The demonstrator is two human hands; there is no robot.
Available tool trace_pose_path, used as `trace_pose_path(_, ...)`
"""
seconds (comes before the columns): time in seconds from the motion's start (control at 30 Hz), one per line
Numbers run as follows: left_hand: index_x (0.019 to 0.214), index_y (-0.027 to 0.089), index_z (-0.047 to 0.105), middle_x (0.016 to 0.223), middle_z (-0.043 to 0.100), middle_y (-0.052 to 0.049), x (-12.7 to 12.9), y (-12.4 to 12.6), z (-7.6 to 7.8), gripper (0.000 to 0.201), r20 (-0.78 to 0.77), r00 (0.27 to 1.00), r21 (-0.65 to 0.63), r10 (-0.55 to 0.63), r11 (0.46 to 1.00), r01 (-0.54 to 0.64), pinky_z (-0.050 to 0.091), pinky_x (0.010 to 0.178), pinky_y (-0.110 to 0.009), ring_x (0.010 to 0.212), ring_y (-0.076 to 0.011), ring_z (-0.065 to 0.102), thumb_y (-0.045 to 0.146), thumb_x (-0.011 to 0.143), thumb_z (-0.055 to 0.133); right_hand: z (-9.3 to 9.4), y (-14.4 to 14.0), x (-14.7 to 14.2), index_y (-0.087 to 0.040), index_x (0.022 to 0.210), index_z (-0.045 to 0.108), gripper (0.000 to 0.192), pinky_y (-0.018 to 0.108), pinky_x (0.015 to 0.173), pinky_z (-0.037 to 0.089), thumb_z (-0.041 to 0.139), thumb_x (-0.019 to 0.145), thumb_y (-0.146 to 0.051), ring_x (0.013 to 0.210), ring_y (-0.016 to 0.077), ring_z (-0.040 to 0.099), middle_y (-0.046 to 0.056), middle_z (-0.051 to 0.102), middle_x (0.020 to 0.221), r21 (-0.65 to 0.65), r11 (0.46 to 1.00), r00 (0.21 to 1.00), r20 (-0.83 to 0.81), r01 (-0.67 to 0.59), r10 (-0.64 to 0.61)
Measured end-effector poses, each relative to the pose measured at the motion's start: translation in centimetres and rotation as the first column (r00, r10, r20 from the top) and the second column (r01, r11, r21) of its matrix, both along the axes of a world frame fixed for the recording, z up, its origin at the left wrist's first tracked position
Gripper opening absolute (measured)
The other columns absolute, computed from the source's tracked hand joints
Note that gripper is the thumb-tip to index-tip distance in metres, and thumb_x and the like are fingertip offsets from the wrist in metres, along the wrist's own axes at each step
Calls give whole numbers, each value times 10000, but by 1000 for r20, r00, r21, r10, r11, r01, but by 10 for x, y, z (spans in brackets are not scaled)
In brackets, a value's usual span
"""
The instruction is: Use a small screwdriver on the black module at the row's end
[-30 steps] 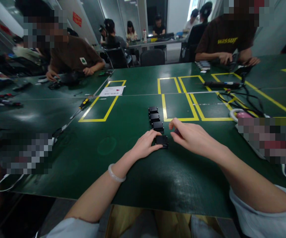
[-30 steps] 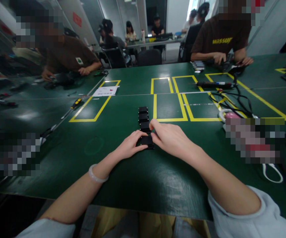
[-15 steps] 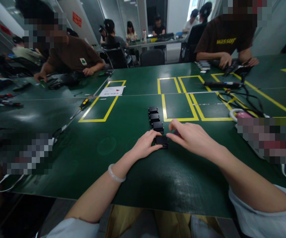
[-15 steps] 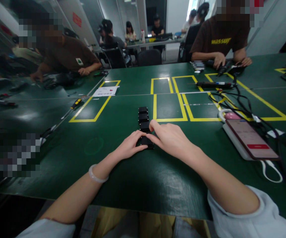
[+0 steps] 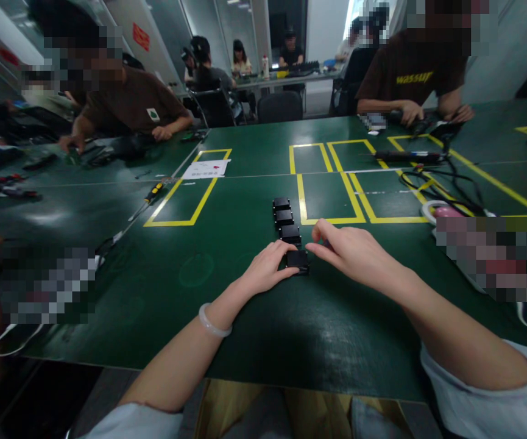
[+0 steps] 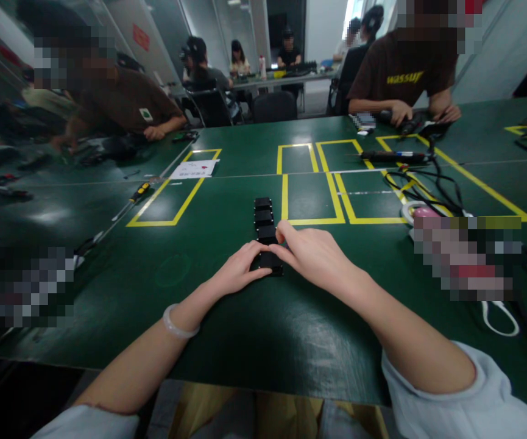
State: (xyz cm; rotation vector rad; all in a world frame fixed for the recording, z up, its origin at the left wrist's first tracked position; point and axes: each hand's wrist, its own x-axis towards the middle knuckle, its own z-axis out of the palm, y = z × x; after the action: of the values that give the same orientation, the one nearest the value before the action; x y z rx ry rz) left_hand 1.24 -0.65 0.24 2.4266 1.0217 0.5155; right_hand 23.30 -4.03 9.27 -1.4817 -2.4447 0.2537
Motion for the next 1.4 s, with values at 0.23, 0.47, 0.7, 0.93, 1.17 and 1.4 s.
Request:
trace_pose_path(0.23, 1181, 227, 509, 1164, 568, -75, 1, 0, 2, 361, -2, 1000, -5, 0, 1000, 0, 460, 932, -396, 1103, -260, 547, 430, 897, 599, -1, 0, 4, -212, 1015, 449, 111, 260, 556, 279, 409, 941, -283, 621, 161, 544, 10, 619, 759, 21, 999, 999, -28, -35, 36)
trace_pose_path(0.47, 1202, 231, 508, 1170, 566, -74, 0, 0, 1, 373, -6, 1000, -12, 2, 1000, -2, 462, 922, -394, 1097, -260, 546, 426, 897, 602, 0, 0, 1, -210, 942, 481, 177, 269, 546, 266, 412, 960, -372, 622, 174, 549, 15, 615, 721, 20, 1000, 999, 51, -13, 12)
trace_pose_path(0.7, 1178, 226, 505, 1160, 566, -74, 0, 0, 2, 354, -2, 1000, -1, -2, 1000, 2, 460, 928, -393, 1096, -258, 549, 420, 897, 602, 1, -2, 0, -189, 1056, 463, 150, 266, 553, 279, 393, 945, -263, 614, 161, 548, 13, 628, 752, 40, 999, 998, 50, -35, 33)
trace_pose_path(0.93, 1202, 230, 509, 1163, 566, -70, 0, 1, 0, 379, -9, 1000, 4, 0, 1000, 0, 460, 921, -391, 1092, -258, 546, 434, 897, 602, 1, -2, -1, -205, 958, 490, 206, 272, 560, 269, 381, 974, -379, 632, 177, 559, 14, 612, 717, 18, 1000, 997, 78, -21, 19)
trace_pose_path(1.17, 1186, 223, 508, 1164, 568, -74, 0, 1, 0, 371, -3, 1000, 3, -2, 1000, 2, 459, 920, -390, 1089, -257, 549, 441, 900, 595, 3, -3, 2, -195, 1066, 446, 151, 265, 583, 294, 414, 937, -266, 650, 156, 554, 2, 616, 772, -18, 998, 998, -15, -59, 59)
trace_pose_path(1.4, 1205, 227, 515, 1165, 568, -74, 0, 0, 1, 381, 3, 1000, 0, 0, 1000, 0, 461, 922, -395, 1094, -261, 545, 432, 895, 601, 2, -1, 1, -211, 961, 472, 185, 273, 566, 268, 383, 975, -372, 625, 168, 532, 1, 580, 715, -29, 999, 999, 36, -24, 25)
